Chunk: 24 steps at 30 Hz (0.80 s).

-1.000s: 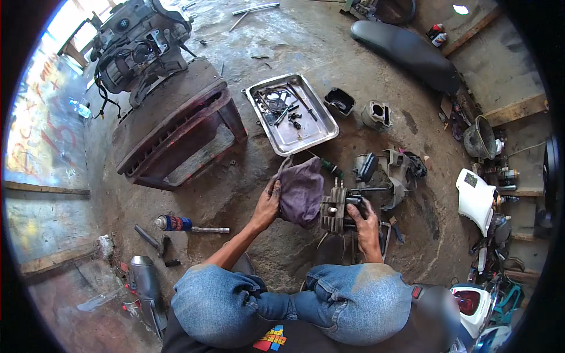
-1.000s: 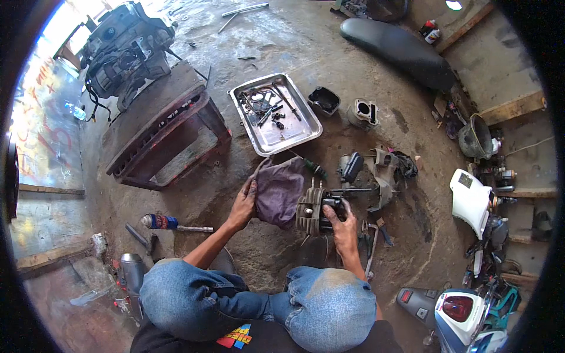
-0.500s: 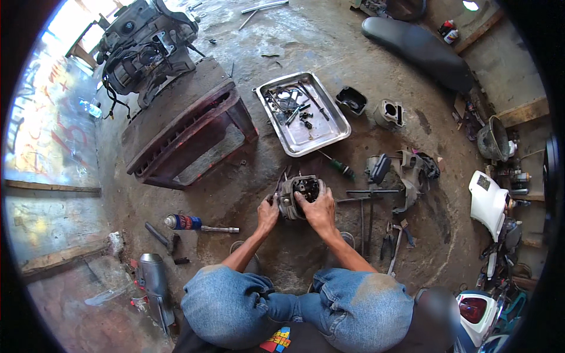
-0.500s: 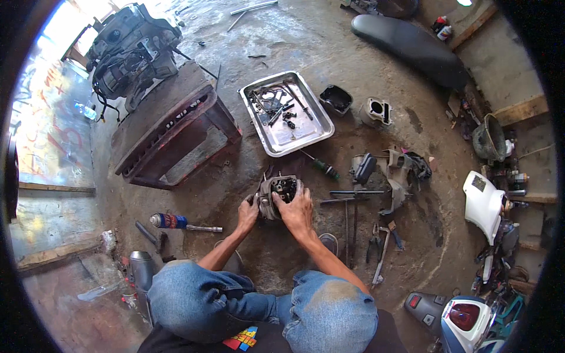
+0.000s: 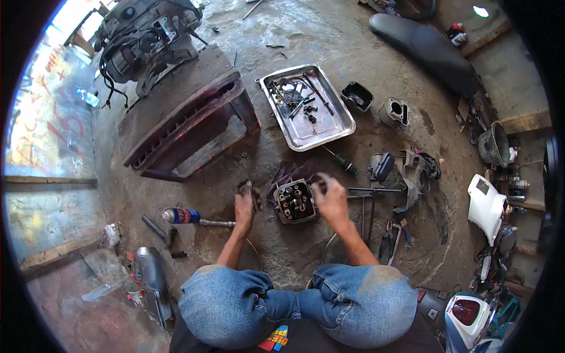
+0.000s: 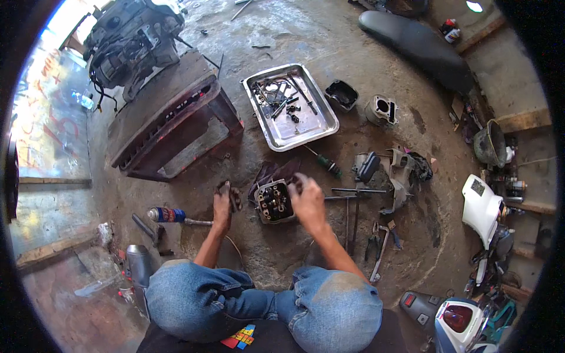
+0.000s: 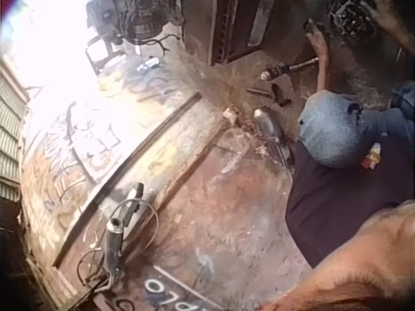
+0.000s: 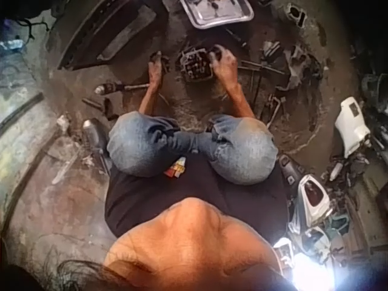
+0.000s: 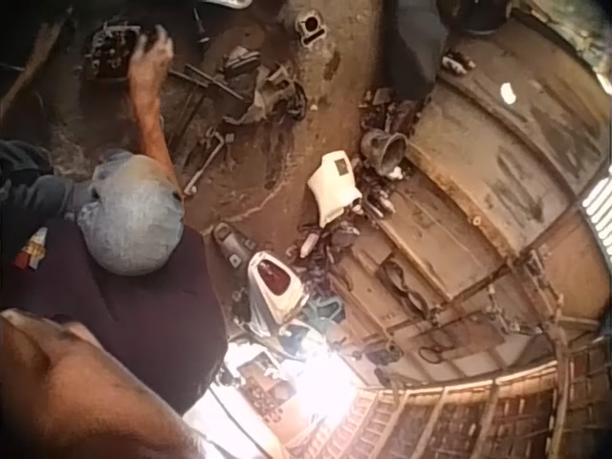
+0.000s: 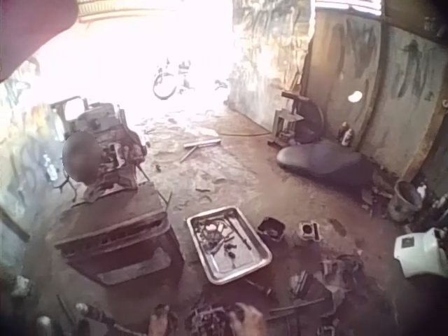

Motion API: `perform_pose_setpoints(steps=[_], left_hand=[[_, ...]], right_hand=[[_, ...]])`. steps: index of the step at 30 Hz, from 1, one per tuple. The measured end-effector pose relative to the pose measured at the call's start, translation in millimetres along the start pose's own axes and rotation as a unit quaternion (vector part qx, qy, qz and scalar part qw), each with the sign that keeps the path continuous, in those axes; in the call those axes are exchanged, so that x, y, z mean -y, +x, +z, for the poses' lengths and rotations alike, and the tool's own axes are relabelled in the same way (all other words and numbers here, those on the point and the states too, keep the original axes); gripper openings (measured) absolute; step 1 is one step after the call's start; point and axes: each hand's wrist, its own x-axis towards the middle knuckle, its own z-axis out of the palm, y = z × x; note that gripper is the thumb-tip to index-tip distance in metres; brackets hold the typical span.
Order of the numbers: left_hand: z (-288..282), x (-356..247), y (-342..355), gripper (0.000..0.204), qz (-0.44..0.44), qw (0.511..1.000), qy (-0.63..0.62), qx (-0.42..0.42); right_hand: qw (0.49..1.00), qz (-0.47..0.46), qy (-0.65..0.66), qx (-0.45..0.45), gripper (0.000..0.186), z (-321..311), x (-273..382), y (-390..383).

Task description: Disassemble and inspect motorcycle engine head and internal components.

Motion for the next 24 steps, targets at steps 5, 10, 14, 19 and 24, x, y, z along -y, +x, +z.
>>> perform_pose_setpoints(steps=[5, 10, 14, 19, 24], left_hand=[[23.3, -6.3, 16.7, 0.034, -0.029, 0.971, -0.201, 0.125], [41.6, -13.9, 16.2, 0.034, -0.046, 0.967, -0.207, 0.145], [61.7, -18.1, 2.3, 0.029, 0.014, 0.968, -0.206, 0.145], [60.5, 6.2, 4.6, 0.024, 0.097, 0.976, -0.156, 0.115], [77.1, -12.5, -19.3, 0.024, 0.169, 0.974, 0.008, 0.148]], right_hand=[[0.965, -0.241, -0.089, 0.056, 0.045, 13.0, -59.8, 46.1], [0.918, -0.314, -0.225, 0.086, 0.053, 32.9, -89.5, 59.7], [0.921, -0.327, -0.201, 0.070, 0.042, 37.9, -115.9, 64.7], [0.931, -0.298, -0.204, 0.046, 0.031, 45.6, -111.0, 60.0], [0.952, -0.233, -0.200, 0.000, 0.033, 27.1, -108.1, 53.4]])
